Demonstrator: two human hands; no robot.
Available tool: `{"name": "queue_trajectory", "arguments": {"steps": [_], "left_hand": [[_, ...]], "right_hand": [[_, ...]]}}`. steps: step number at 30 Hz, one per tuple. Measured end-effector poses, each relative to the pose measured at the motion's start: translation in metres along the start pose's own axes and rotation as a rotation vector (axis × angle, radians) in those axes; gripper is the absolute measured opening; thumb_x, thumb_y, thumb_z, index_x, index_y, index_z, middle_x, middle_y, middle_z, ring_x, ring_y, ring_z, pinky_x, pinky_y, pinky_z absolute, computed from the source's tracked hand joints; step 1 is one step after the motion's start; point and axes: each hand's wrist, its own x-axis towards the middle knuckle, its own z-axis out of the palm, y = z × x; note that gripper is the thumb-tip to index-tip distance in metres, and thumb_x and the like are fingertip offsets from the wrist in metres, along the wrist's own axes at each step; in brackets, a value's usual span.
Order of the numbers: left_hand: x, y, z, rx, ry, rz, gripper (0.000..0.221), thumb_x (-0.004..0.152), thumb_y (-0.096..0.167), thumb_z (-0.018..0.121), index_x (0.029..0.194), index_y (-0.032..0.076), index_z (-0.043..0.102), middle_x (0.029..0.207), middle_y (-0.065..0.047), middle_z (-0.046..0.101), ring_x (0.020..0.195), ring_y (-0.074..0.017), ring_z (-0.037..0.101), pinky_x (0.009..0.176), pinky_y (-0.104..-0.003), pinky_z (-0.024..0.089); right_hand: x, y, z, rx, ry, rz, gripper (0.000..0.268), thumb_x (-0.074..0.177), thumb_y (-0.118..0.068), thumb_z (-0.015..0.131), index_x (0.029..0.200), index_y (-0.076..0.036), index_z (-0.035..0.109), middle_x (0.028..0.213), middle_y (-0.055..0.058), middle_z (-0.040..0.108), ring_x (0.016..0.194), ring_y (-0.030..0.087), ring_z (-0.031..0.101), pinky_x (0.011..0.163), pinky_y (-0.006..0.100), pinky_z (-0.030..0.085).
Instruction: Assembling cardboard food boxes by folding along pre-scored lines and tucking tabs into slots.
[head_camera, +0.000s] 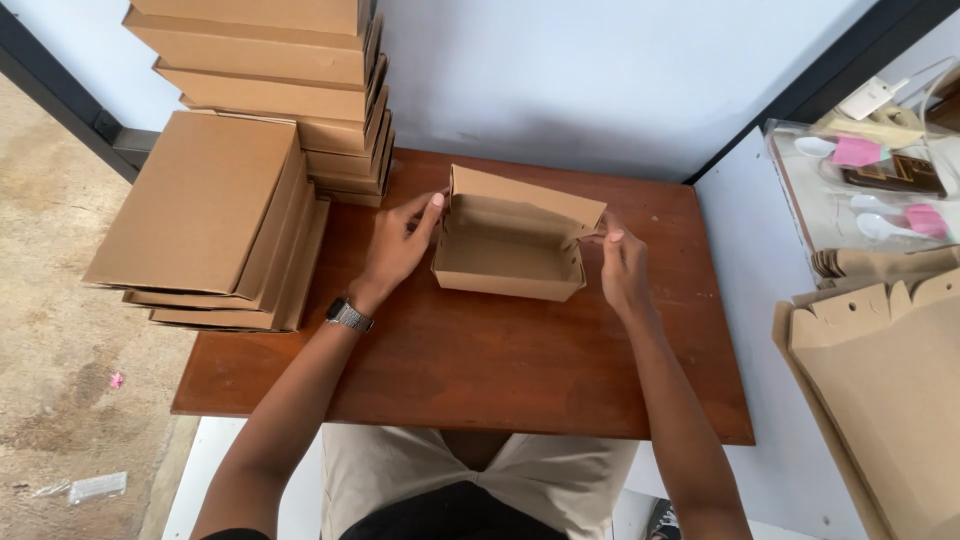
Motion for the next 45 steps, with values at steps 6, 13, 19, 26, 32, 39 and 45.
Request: {"name": "queue_trajectory", "arguments": {"steps": [6, 13, 19, 26, 32, 39, 45], "left_hand": [[-0.001, 0.014, -0.002, 0.067, -0.071, -0.052, 0.044, 0.109, 0.039, 0.048, 0.132, 0.008, 0.069, 0.116, -0.021, 0.073, 0.102, -0.0392, 0.072, 0.086, -0.050, 0.060], [-0.003, 0.017, 0.000, 0.063, -0.073, -0.040, 0.047, 0.109, 0.040, 0.050, 0.132, 0.004, 0.068, 0.121, -0.024, 0.071, 0.110, -0.0428, 0.068, 0.090, -0.052, 0.058], [-0.002, 0.031, 0.002, 0.043, -0.088, -0.085, 0.053, 0.109, 0.045, 0.048, 0.133, 0.002, 0.066, 0.126, -0.026, 0.068, 0.117, -0.0442, 0.063, 0.096, -0.053, 0.055], [0.000, 0.006, 0.006, -0.105, -0.091, -0.216, 0.046, 0.108, 0.045, 0.052, 0.135, 0.012, 0.067, 0.128, -0.020, 0.068, 0.116, -0.0402, 0.065, 0.086, -0.045, 0.061], [0.000, 0.016, 0.004, -0.123, -0.103, -0.227, 0.054, 0.107, 0.050, 0.051, 0.138, 0.007, 0.063, 0.131, -0.025, 0.065, 0.119, -0.0442, 0.063, 0.088, -0.050, 0.060], [-0.002, 0.015, 0.004, -0.209, -0.088, -0.143, 0.048, 0.104, 0.031, 0.055, 0.150, 0.013, 0.053, 0.150, -0.024, 0.050, 0.118, -0.0466, 0.063, 0.074, -0.042, 0.064], [-0.004, 0.012, 0.009, -0.179, -0.073, -0.045, 0.044, 0.109, 0.028, 0.048, 0.147, 0.008, 0.055, 0.148, -0.025, 0.051, 0.111, -0.0472, 0.065, 0.070, -0.043, 0.064]], "right_hand": [[-0.010, 0.043, -0.009, -0.242, 0.020, 0.228, 0.040, 0.110, -0.032, 0.046, 0.125, -0.005, 0.071, 0.096, 0.023, 0.073, 0.092, 0.031, 0.071, 0.079, 0.050, 0.056], [-0.011, 0.072, -0.006, -0.191, -0.020, 0.239, 0.040, 0.111, -0.040, 0.055, 0.109, -0.005, 0.074, 0.084, 0.017, 0.072, 0.079, 0.023, 0.069, 0.066, 0.040, 0.055], [0.000, 0.000, -0.006, -0.074, -0.034, 0.301, 0.041, 0.109, -0.040, 0.057, 0.127, -0.005, 0.070, 0.110, 0.019, 0.073, 0.107, 0.032, 0.070, 0.089, 0.046, 0.058], [-0.003, 0.023, -0.008, 0.029, -0.073, 0.344, 0.039, 0.109, -0.037, 0.060, 0.135, -0.009, 0.068, 0.118, 0.015, 0.069, 0.116, 0.025, 0.065, 0.100, 0.045, 0.053], [-0.003, 0.013, -0.006, 0.058, -0.069, 0.278, 0.035, 0.108, -0.032, 0.060, 0.135, -0.010, 0.067, 0.126, 0.013, 0.067, 0.111, 0.021, 0.063, 0.096, 0.041, 0.054], [0.002, -0.006, -0.001, 0.058, -0.031, 0.147, 0.029, 0.109, -0.021, 0.058, 0.134, -0.009, 0.067, 0.133, 0.013, 0.063, 0.117, 0.021, 0.060, 0.098, 0.039, 0.051], [-0.002, -0.008, 0.004, 0.048, -0.051, 0.003, 0.034, 0.112, -0.024, 0.052, 0.132, 0.002, 0.060, 0.135, 0.020, 0.060, 0.136, 0.038, 0.052, 0.113, 0.051, 0.041]]}}
